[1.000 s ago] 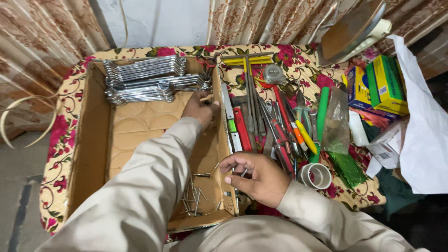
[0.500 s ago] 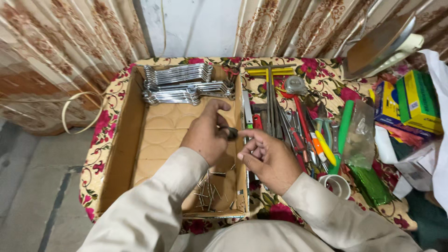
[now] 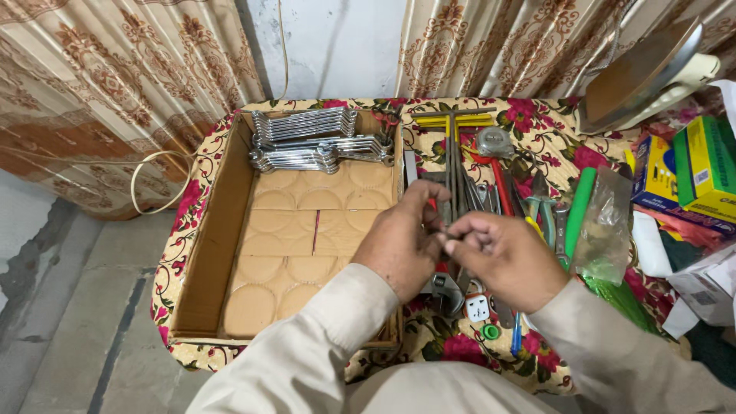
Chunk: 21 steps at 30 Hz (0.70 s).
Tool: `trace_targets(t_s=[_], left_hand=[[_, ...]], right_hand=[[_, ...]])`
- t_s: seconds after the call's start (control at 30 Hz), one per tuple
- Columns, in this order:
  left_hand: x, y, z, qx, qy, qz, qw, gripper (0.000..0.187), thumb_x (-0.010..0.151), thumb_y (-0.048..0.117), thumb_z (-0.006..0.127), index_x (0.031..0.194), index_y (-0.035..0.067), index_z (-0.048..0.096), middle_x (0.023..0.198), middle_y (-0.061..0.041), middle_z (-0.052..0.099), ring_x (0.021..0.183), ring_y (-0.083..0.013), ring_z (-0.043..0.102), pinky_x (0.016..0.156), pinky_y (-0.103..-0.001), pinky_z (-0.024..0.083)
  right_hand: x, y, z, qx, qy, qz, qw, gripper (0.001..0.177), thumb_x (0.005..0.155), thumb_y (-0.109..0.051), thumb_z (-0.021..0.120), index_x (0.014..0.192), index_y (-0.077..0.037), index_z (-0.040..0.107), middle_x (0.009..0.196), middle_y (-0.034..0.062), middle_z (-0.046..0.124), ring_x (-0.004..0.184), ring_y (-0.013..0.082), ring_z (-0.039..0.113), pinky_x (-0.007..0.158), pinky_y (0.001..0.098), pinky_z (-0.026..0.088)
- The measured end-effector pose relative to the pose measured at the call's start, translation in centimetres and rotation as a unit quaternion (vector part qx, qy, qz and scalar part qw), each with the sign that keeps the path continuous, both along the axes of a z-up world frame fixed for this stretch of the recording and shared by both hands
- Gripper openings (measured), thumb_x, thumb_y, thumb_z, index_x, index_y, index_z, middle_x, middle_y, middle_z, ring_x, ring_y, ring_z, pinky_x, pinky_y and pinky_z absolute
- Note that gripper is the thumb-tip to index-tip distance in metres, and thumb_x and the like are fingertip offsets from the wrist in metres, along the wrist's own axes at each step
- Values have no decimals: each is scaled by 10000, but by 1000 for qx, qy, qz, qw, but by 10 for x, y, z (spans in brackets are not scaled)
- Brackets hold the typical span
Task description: The person sorts and arranges tools and hardware from a cardboard box onto a floral tablecloth. They handle wrenches, screwdrivers, pliers, a tape measure, nails, and other small items, moving them between the box and the table surface.
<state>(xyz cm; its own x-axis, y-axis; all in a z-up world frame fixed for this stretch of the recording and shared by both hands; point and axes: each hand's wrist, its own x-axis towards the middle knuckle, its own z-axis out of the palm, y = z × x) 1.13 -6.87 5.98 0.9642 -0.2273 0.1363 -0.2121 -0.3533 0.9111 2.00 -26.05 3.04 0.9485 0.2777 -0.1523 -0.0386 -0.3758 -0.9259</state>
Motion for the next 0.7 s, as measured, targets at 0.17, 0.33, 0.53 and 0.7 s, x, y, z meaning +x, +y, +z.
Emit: trace_targets(t_s=[0.17, 0.33, 0.53, 0.7], left_hand=[[3, -13, -9, -42, 17, -36, 998, 537, 852, 27, 709, 1357, 70, 529, 1140, -103, 679, 899, -213, 687, 818, -330, 573], [-8, -2, -26, -27, 41, -30, 998, 429, 857, 20, 714, 1276, 44, 620, 1074, -88, 699, 941, -157, 670, 857, -293, 553], [-19, 7, -42, -41, 172, 5, 984, 328, 891, 39, 681, 1217, 40, 650, 949, -38, 682, 816, -131, 632, 779, -271, 552], [-29, 9, -47, -34, 170, 21, 985, 289, 890, 41, 672, 1177, 20, 653, 911, -30, 702, 833, -119, 643, 815, -271, 551]], right_hand=[[29, -53, -3, -46, 9, -62, 997, 183, 882, -219, 735, 985, -69, 750, 673, -31, 659, 530, 43, 533, 480, 210, 391], [65, -120, -17, -93, 92, -203, 970, 201, 891, -247, 755, 1006, -87, 716, 659, 1, 562, 477, 103, 428, 419, 283, 311], [138, -225, -67, 132, 235, -244, 931, 180, 976, -276, 657, 948, -98, 650, 588, -65, 425, 439, 59, 278, 418, 244, 229], [198, -299, -113, 235, 241, -207, 919, 292, 1098, -351, 524, 949, -133, 651, 575, -107, 397, 403, 35, 241, 423, 234, 261]])
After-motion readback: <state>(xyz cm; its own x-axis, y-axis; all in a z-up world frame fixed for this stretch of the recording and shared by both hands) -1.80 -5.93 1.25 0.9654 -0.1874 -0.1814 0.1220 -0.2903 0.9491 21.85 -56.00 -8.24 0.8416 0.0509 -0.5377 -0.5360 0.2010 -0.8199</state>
